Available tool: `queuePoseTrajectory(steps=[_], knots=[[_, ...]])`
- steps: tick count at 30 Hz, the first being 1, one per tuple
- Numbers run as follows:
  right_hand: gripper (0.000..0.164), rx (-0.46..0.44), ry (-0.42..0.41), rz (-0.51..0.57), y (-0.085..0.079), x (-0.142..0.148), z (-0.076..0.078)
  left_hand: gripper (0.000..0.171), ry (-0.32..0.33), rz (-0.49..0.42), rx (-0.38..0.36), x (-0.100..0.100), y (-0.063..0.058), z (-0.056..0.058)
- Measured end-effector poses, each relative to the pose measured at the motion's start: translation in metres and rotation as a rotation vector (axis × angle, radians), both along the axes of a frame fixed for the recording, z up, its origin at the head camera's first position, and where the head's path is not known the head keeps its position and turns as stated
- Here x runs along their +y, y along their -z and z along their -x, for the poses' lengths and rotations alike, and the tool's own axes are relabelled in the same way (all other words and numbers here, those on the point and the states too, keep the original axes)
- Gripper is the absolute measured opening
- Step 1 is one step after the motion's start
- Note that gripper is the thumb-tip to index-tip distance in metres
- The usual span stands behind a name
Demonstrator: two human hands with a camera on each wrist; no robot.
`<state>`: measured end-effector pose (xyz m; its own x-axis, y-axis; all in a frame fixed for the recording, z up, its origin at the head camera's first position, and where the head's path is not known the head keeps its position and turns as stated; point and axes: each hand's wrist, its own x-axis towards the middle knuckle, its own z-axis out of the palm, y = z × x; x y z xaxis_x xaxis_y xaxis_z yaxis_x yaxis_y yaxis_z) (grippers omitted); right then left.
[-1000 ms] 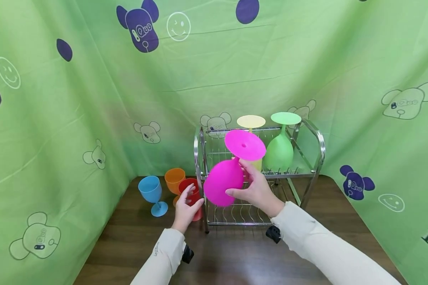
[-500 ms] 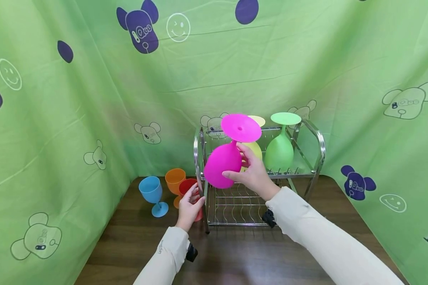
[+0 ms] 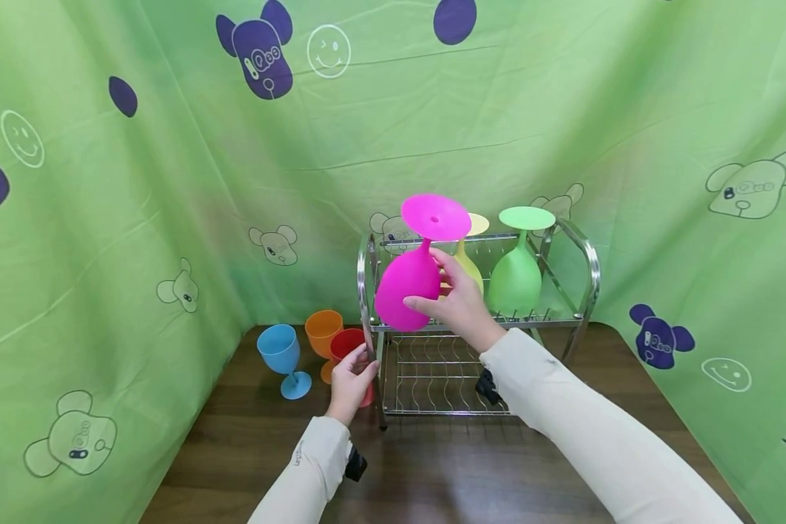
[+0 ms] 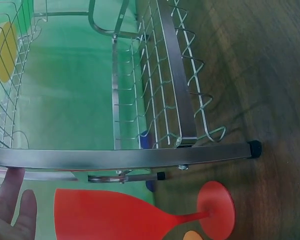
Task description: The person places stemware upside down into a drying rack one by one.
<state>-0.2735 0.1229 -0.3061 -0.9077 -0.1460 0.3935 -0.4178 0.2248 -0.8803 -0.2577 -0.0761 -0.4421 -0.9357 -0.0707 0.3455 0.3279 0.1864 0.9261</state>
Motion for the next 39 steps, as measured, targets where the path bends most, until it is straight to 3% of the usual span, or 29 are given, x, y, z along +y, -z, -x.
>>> queuePoseTrajectory(steps=[2,14,29,35,39], knots=[[0.075,-0.011,0.009,-0.007,0.0,-0.001,0.002,0.033,0.002,-0.002,-0.001,0.001,-0.009,-0.006],[0.079,-0.034,0.059,-0.028,0.0,-0.006,0.018,0.023,-0.038,-0.019,0.034,0.003,-0.004,0.0],[0.082,-0.037,0.11,-0.072,0.002,-0.011,0.033,0.023,-0.014,0.01,0.029,0.001,-0.007,0.001],[0.081,-0.059,0.081,-0.065,0.006,-0.013,0.041,0.025,-0.015,0.037,0.037,0.002,-0.01,-0.001],[0.081,-0.069,0.071,-0.077,0.01,-0.014,0.045,0.027,-0.018,0.025,0.031,0.002,-0.004,0.004]])
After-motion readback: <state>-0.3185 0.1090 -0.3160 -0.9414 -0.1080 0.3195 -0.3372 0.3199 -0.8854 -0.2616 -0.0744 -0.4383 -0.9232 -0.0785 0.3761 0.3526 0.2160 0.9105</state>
